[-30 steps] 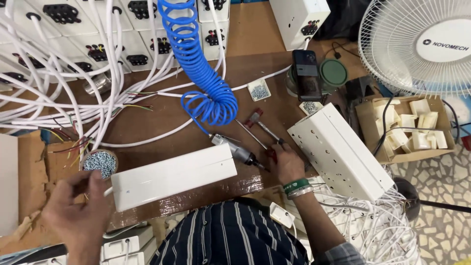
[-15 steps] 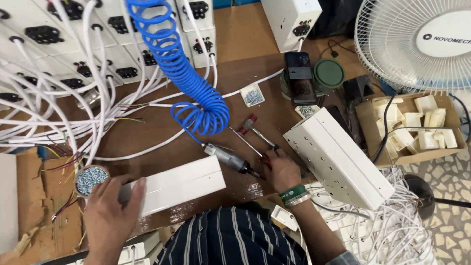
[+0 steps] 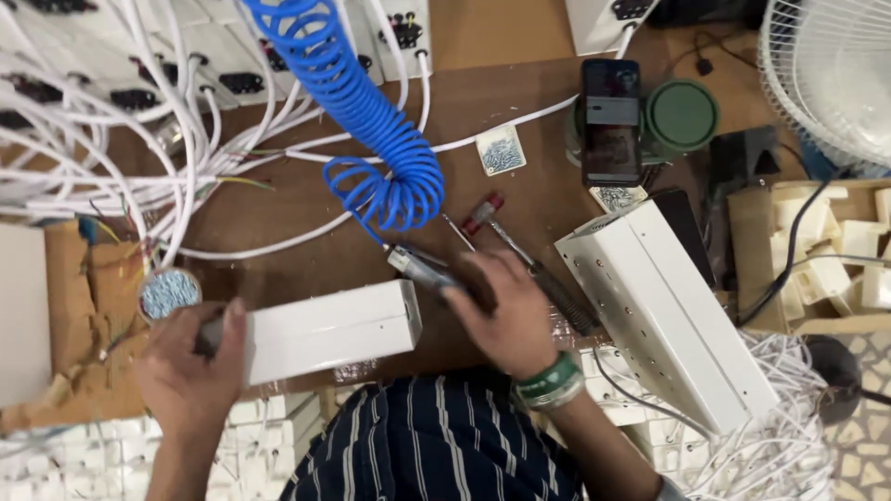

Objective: Assembling white metal hardware enclosures using a pneumatic screwdriver and a hammer at a manual workstation.

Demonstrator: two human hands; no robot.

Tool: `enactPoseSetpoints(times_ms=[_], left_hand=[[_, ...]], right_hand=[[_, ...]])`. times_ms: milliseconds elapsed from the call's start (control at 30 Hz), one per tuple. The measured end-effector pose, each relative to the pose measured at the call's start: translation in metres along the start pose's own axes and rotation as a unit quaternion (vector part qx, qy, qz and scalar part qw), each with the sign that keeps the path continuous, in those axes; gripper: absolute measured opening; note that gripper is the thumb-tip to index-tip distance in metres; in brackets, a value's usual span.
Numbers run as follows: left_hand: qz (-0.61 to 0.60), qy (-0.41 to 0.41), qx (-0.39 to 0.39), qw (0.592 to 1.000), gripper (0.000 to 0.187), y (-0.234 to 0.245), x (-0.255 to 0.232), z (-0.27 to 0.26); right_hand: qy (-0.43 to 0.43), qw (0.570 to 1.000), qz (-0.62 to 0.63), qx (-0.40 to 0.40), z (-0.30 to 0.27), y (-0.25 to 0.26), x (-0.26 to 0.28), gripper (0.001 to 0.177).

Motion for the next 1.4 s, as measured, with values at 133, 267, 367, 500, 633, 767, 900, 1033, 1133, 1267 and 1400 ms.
enactPoseSetpoints(times_ms=[133, 267, 367, 500, 633, 767, 900, 1033, 1133, 1267, 1400], left_hand=[[-0.017, 0.098, -0.038, 0.994, 0.022, 0.004, 0.021, -0.001], [-0.125, 0.147, -0.094, 0.977, 0.022, 0.007, 0.057, -0.007], [-0.306, 0.241, -0.067, 0.919, 0.028, 0.000, 0.088, -0.008], [-0.371, 0.249, -0.054, 0.893, 0.035, -0.012, 0.095, -0.016], [-0.430, 0.230, -0.037, 0.872, 0.036, -0.017, 0.095, -0.018], [-0.398, 0.234, -0.019, 0.887, 0.042, -0.013, 0.088, -0.018], [-0.359, 0.191, -0.005, 0.914, 0.040, -0.008, 0.080, -0.013], [-0.245, 0.070, 0.006, 0.967, 0.038, 0.009, 0.056, -0.017], [-0.067, -0.085, 0.013, 0.994, 0.056, 0.024, 0.021, -0.012], [0.043, -0.172, 0.061, 0.982, 0.080, 0.023, -0.005, -0.012], [0.051, -0.254, 0.119, 0.959, 0.096, -0.005, -0.044, -0.017]], right_hand=[[0.103, 0.968, 0.227, 0.003, 0.020, -0.021, 0.068, 0.048], [0.133, 0.926, 0.351, 0.039, 0.013, -0.063, 0.065, 0.048], [0.038, 0.872, 0.488, 0.025, 0.011, -0.080, 0.046, 0.056], [0.040, 0.909, 0.414, 0.018, 0.006, -0.073, 0.054, 0.061], [0.068, 0.922, 0.379, -0.030, 0.004, -0.082, 0.063, 0.063], [0.013, 0.909, 0.410, -0.068, -0.001, -0.101, 0.040, 0.062], [-0.001, 0.910, 0.403, -0.091, 0.002, -0.095, 0.035, 0.060], [0.001, 0.966, 0.239, -0.100, 0.005, -0.065, 0.002, 0.047], [0.073, 0.971, -0.211, -0.091, -0.008, -0.037, -0.058, 0.035], [-0.014, 0.954, -0.299, 0.013, -0.023, -0.044, -0.139, 0.034], [-0.031, 0.964, -0.263, 0.006, -0.029, -0.031, -0.116, 0.024]])
Point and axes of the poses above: each hand's wrist, its own z-axis towards the middle knuckle, its own y-axis out of the back of the hand, x = y × z, the point moved 9 cm from there along z, towards the middle knuckle, and after that the axes turned 11 degrees about y, right-handed, at the moved point
